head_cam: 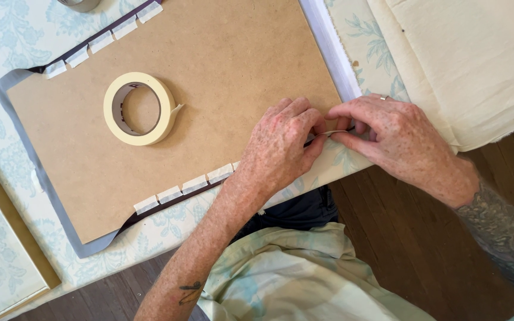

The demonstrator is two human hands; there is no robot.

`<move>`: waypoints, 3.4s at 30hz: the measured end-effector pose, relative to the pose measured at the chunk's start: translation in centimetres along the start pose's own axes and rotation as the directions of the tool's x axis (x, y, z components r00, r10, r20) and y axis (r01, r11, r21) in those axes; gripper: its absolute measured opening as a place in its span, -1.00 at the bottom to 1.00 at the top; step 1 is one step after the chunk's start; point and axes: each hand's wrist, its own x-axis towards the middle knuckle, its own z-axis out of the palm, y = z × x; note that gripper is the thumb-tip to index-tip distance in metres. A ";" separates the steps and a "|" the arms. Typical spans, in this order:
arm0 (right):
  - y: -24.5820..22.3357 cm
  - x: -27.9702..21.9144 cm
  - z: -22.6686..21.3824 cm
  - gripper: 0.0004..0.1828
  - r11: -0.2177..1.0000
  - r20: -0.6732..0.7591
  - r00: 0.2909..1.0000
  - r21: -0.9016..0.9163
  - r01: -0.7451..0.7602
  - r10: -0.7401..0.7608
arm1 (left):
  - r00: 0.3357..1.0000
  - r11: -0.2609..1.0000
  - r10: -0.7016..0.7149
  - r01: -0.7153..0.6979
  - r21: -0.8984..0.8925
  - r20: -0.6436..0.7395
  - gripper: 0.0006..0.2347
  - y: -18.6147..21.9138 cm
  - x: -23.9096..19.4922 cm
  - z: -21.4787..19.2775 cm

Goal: Securing fabric to a backing board using masking tape as part of a picture framing process.

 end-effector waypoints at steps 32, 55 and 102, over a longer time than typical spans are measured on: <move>1.4 2.2 -1.9 -0.66 0.955 0.336 0.942 -0.276 0.113 -0.015 | 0.983 0.999 -0.048 0.050 -0.004 0.178 -0.91 -1.1 1.2 -0.7; 2.6 4.5 -2.0 -0.57 0.883 0.418 0.896 -0.350 0.312 -0.151 | 0.951 0.970 -0.237 0.242 -0.001 0.196 -0.88 -0.2 1.9 -1.5; -0.3 1.3 -1.4 -0.72 0.962 0.215 0.976 -0.259 0.083 -0.027 | 0.947 0.871 -0.144 0.259 0.418 -0.287 -0.65 -15.3 10.4 -6.5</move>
